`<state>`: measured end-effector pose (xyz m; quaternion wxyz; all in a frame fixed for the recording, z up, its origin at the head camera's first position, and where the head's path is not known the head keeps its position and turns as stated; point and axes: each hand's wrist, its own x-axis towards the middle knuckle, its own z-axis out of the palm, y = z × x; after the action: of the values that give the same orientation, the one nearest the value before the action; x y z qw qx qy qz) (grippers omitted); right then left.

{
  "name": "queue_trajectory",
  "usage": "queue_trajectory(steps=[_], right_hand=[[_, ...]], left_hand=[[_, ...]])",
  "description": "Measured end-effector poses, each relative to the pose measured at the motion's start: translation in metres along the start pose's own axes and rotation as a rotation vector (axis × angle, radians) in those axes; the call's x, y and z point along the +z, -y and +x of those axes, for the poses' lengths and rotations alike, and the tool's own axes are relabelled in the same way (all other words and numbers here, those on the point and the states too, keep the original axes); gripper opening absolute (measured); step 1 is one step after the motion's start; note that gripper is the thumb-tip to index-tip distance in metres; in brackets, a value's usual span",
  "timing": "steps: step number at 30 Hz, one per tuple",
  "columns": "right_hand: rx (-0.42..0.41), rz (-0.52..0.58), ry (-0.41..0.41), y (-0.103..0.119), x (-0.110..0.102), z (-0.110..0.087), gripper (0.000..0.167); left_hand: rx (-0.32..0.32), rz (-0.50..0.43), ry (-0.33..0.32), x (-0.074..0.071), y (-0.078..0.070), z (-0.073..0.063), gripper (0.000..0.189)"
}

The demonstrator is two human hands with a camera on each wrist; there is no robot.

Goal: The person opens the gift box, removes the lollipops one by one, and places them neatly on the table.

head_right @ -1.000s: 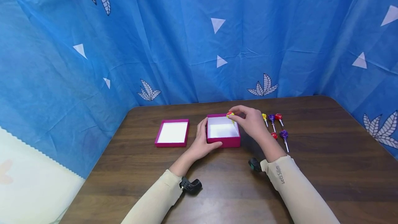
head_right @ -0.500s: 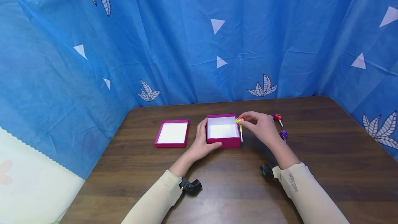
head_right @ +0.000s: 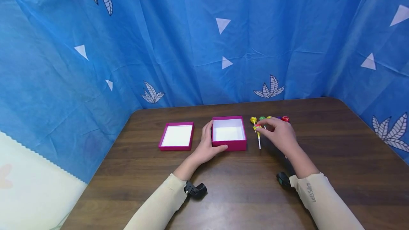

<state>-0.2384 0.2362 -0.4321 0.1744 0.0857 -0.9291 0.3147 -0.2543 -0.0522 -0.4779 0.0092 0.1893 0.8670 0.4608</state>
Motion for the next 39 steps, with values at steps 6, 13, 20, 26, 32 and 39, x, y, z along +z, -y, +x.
queue_trajectory(steps=[6, 13, 20, 26, 32, 39], right_hand=[[0.041, -0.063, 0.041, -0.004, -0.003, -0.001, 0.037], [0.128, -0.126, 0.163, -0.009, -0.007, 0.002, 0.044], [0.171, -0.151, 0.235, -0.014, -0.008, 0.001, 0.049], [0.162, -0.174, 0.291, -0.019, -0.01, 0.0, 0.049], [0.142, -0.204, 0.307, -0.02, -0.01, 0.0, 0.048], [0.153, -0.214, 0.323, -0.022, -0.008, 0.0, 0.043]], left_hand=[[0.002, -0.004, -0.003, -0.002, 0.0, 0.001, 0.112], [0.013, 0.001, -0.002, -0.002, 0.0, 0.003, 0.113], [0.014, -0.001, -0.001, -0.001, 0.001, 0.002, 0.112], [0.019, 0.015, -0.01, 0.001, 0.002, 0.001, 0.112], [0.015, 0.009, -0.006, 0.001, 0.002, 0.0, 0.112], [0.008, 0.012, -0.001, 0.0, 0.002, -0.001, 0.112]])
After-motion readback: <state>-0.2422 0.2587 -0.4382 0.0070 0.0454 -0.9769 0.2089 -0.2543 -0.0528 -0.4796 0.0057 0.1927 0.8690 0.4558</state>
